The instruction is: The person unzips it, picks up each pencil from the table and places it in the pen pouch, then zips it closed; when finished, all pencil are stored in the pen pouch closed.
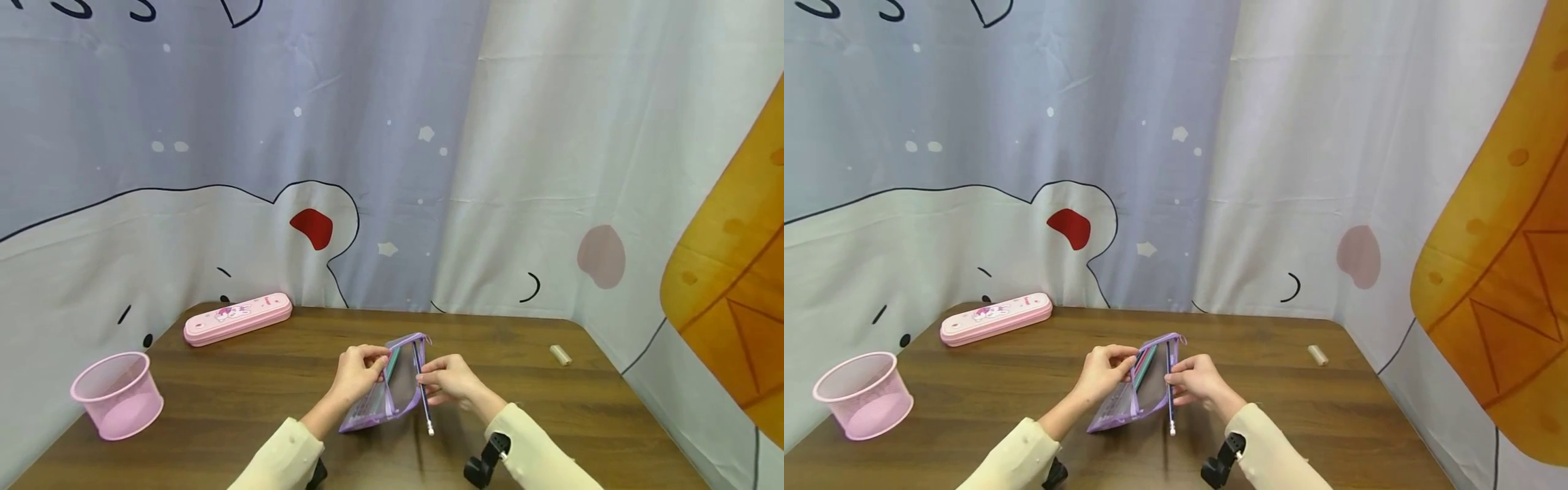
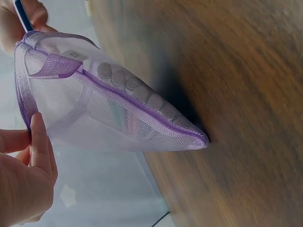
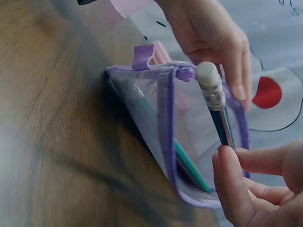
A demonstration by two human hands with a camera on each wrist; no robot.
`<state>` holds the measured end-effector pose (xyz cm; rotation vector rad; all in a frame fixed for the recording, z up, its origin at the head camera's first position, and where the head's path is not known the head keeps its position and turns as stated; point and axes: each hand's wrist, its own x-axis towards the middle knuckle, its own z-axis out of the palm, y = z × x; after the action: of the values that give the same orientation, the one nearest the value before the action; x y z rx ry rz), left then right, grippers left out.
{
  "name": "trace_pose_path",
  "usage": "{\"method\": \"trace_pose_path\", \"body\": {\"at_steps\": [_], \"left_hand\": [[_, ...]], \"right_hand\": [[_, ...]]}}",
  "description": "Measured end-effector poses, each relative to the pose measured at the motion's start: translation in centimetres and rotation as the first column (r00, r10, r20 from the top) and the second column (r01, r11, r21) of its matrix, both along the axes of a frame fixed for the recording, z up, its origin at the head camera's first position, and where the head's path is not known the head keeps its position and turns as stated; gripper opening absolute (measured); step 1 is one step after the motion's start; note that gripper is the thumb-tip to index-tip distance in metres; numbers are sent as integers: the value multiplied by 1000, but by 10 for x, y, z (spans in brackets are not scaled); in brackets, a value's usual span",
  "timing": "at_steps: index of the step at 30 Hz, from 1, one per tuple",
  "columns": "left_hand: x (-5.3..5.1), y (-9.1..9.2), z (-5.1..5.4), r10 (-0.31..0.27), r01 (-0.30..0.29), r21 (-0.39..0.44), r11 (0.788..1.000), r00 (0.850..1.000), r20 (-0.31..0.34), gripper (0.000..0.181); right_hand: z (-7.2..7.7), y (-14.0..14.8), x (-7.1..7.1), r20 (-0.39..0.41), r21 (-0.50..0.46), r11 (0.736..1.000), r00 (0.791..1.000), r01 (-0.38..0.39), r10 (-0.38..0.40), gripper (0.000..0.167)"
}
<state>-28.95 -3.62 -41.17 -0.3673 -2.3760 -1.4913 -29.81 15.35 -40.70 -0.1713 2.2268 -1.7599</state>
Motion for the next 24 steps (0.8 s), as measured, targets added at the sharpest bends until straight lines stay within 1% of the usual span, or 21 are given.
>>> {"method": "trace_pose_path", "body": {"at_steps": [2,4,8,11,13,14,15,18,21,22,24], "left_hand": [[0,1,0,-11,11,13,1000,1000,9,15],[1,3,0,-28,27,23,999,999,20,16],[2,6,-2,-65,65,10,998,998,21,18],[3,8,-3,-78,78,-4,997,997,10,18],[3,8,-4,-83,83,2,997,996,13,18],[4,8,-4,-89,89,12,996,996,17,18],[4,8,-4,-94,94,24,995,995,23,18],[4,8,-5,-116,113,62,992,992,49,18],[5,7,-7,-139,132,99,986,988,69,19],[5,7,-7,-147,139,111,984,986,73,19],[6,8,-7,-157,145,134,980,984,85,19]], "right_hand": [[-5,-7,-4,23,-27,999,999,44,-43,26],[-8,-14,-7,40,-55,995,996,86,-84,22],[-9,-26,-11,39,-67,987,989,143,-141,23],[-12,-33,-14,29,-47,985,986,167,-166,25],[-12,-35,-14,12,-36,983,984,178,-177,23],[-12,-36,-14,3,-29,982,983,185,-185,22],[-14,-35,-14,-18,-41,984,985,172,-172,21],[-13,-36,-12,-48,-12,983,982,181,-181,19],[-11,-38,-11,-58,25,980,978,200,-198,18],[-10,-41,-9,-49,50,974,974,222,-220,19],[-9,-43,-8,-59,60,971,972,231,-227,19]]}}
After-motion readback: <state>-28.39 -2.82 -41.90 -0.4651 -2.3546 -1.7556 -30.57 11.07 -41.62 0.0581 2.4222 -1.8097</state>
